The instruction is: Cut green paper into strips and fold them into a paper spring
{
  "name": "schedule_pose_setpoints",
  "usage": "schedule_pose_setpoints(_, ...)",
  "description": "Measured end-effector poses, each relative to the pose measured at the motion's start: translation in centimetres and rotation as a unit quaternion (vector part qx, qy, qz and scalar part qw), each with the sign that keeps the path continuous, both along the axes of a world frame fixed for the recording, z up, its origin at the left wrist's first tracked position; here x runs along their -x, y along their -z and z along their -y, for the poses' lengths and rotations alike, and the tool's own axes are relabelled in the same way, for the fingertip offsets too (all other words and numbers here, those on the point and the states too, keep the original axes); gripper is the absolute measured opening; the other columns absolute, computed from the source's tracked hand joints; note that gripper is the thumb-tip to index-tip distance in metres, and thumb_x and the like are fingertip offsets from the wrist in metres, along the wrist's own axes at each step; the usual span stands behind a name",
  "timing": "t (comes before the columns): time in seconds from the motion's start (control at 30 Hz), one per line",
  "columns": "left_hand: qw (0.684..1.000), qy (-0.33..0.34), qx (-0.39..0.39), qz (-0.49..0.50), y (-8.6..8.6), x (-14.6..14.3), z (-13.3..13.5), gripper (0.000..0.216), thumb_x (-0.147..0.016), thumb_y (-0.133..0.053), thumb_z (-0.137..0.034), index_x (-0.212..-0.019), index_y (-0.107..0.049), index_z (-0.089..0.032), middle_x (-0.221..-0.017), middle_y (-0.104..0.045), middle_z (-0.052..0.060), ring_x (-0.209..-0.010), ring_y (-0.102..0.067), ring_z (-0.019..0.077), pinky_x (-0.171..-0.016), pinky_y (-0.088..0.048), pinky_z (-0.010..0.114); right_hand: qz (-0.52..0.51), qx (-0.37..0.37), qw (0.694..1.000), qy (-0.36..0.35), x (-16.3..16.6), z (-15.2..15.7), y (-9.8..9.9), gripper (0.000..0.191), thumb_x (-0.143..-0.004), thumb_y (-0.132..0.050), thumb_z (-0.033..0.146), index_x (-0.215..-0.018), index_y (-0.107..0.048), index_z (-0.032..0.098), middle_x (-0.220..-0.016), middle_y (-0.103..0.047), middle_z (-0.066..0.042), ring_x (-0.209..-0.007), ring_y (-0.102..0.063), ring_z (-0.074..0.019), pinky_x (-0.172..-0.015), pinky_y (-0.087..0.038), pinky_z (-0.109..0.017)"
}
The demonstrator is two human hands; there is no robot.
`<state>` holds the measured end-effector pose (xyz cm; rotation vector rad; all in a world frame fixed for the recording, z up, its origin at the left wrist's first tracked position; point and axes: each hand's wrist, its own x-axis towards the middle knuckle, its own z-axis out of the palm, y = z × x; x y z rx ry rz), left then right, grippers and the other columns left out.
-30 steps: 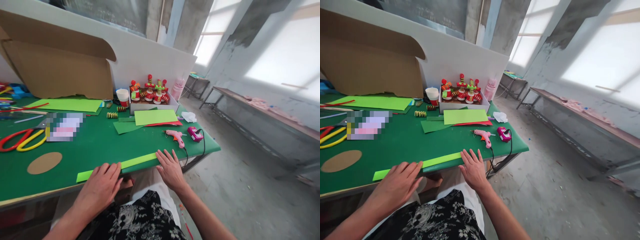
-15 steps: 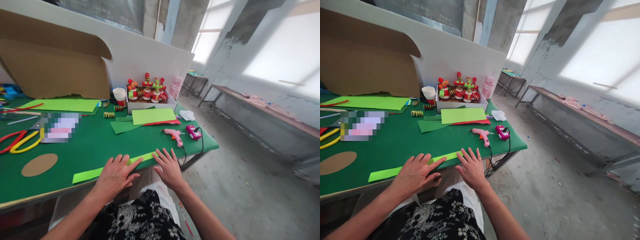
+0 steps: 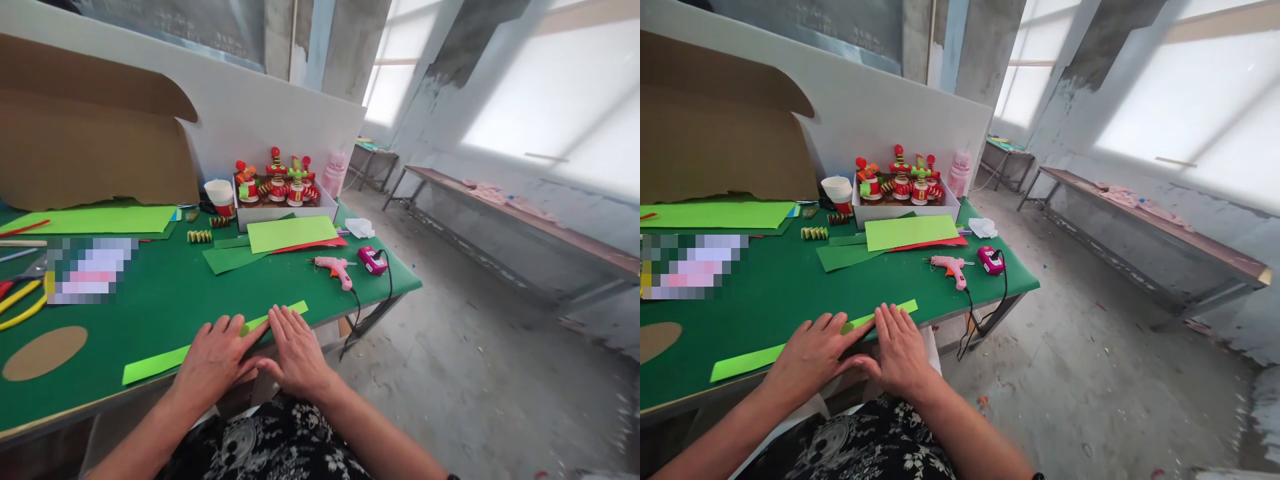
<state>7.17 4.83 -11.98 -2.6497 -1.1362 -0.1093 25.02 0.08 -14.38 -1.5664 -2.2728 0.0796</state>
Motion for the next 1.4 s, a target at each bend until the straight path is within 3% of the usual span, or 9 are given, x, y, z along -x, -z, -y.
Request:
schedule_pose_setpoints(0.3, 0.999, -0.037, 0.006, 0.022, 0.1, -0.5, 1.0, 0.053, -0.089, -0.059, -0.048, -0.140, -0.049, -0.039, -0.102, -0.064, 0.008, -0.090, -0.053, 0.0258, -0.073, -0.038, 0.037, 0.080, -0.008, 0.993, 0.092, -2.3, 0.0, 0.6, 0.081, -0.095, -0.037, 0.063, -0.144, -0.041, -0.002, -0.151, -0.041, -0.025, -0.143, -0.034, -0.0342, -0.116, -0.031, -0.048)
schedule_pose_setpoints(0.53, 0.994, -0.082, -0.002, 0.072, 0.5, -0.7, 1.7, 0.058, -0.087, -0.058, -0.054, -0.138, -0.053, -0.025, -0.117, -0.067, 0.007, -0.096, -0.053, 0.0252, -0.078, -0.041, 0.038, 0.106, -0.067, 0.989, 0.075, -3.7, -0.9, 1.6, 0.074, -0.098, -0.031, 0.060, -0.141, -0.047, 0.002, -0.148, -0.046, -0.022, -0.138, -0.043, -0.0322, -0.113, -0.034, -0.047)
schedule_pose_setpoints(0.7, 0.991, -0.094, -0.038, 0.090, 1.3, 1.2, 2.0, 0.059, -0.087, -0.059, -0.053, -0.138, -0.053, -0.024, -0.126, -0.066, 0.006, -0.100, -0.053, 0.0251, -0.082, -0.041, 0.039, 0.129, -0.045, 0.988, 0.077, -3.9, -1.0, 0.1, 0.071, -0.099, -0.027, 0.057, -0.139, -0.052, 0.003, -0.145, -0.049, -0.020, -0.135, -0.048, -0.0322, -0.113, -0.031, -0.049)
schedule_pose_setpoints(0.8, 0.991, -0.093, -0.030, 0.095, 1.5, 2.0, 2.0, 0.059, -0.085, -0.062, -0.052, -0.137, -0.053, -0.026, -0.126, -0.066, 0.007, -0.099, -0.054, 0.0245, -0.082, -0.041, 0.039, 0.119, -0.019, 0.989, 0.090, -2.5, -2.0, -2.1, 0.060, -0.102, -0.026, 0.048, -0.129, -0.062, 0.008, -0.136, -0.060, -0.018, -0.132, -0.050, -0.0319, -0.117, -0.023, -0.053)
schedule_pose_setpoints(0.87, 0.991, -0.090, -0.025, 0.096, 1.6, 2.1, 1.8, 0.060, -0.084, -0.065, -0.052, -0.137, -0.053, -0.026, -0.124, -0.066, 0.007, -0.099, -0.054, 0.0242, -0.081, -0.041, 0.039, 0.091, -0.001, 0.994, 0.056, -0.6, -3.5, -3.4, 0.054, -0.103, -0.024, 0.039, -0.121, -0.069, 0.015, -0.134, -0.063, -0.013, -0.135, -0.048, -0.0290, -0.119, -0.020, -0.052)
schedule_pose_setpoints(0.97, 0.991, -0.089, -0.024, 0.101, 1.7, 1.7, 1.7, 0.059, -0.082, -0.067, -0.051, -0.133, -0.055, -0.024, -0.121, -0.066, 0.009, -0.097, -0.055, 0.0242, -0.081, -0.043, 0.039, 0.037, 0.034, 0.999, -0.010, 2.8, -6.1, -4.2, 0.047, -0.104, -0.026, 0.033, -0.136, -0.058, 0.021, -0.147, -0.052, -0.005, -0.142, -0.037, -0.0248, -0.120, -0.022, -0.047)
schedule_pose_setpoints(1.13, 0.988, -0.074, 0.014, 0.131, 1.5, 2.2, 2.0, 0.056, -0.083, -0.067, -0.047, -0.128, -0.058, -0.016, -0.126, -0.062, 0.013, -0.106, -0.053, 0.0266, -0.090, -0.043, 0.043, 0.058, 0.083, 0.994, -0.034, 6.0, -8.5, -2.8, 0.048, -0.104, -0.027, 0.041, -0.149, -0.041, 0.031, -0.157, -0.037, -0.002, -0.147, -0.026, -0.0310, -0.118, -0.023, -0.054)
schedule_pose_setpoints(1.27, 0.960, -0.084, 0.033, 0.265, 1.1, 6.3, 2.1, 0.032, -0.095, -0.047, -0.032, -0.122, -0.062, -0.022, -0.123, -0.064, 0.008, -0.112, -0.051, 0.0250, -0.095, -0.042, 0.042, 0.071, 0.091, 0.993, -0.037, 6.0, -8.4, -2.3, 0.056, -0.101, -0.028, 0.054, -0.151, -0.037, 0.030, -0.158, -0.032, -0.004, -0.148, -0.023, -0.0341, -0.119, -0.018, -0.055)
schedule_pose_setpoints(1.4, 0.888, -0.251, -0.001, 0.386, 1.0, 10.8, 1.9, 0.035, -0.097, -0.037, -0.036, -0.097, -0.069, -0.022, -0.103, -0.067, 0.009, -0.102, -0.054, 0.0260, -0.089, -0.043, 0.044, 0.074, 0.106, 0.991, -0.034, 6.0, -8.3, -2.7, 0.065, -0.098, -0.028, 0.062, -0.153, -0.032, 0.028, -0.160, -0.029, -0.005, -0.148, -0.020, -0.0345, -0.120, -0.016, -0.055)
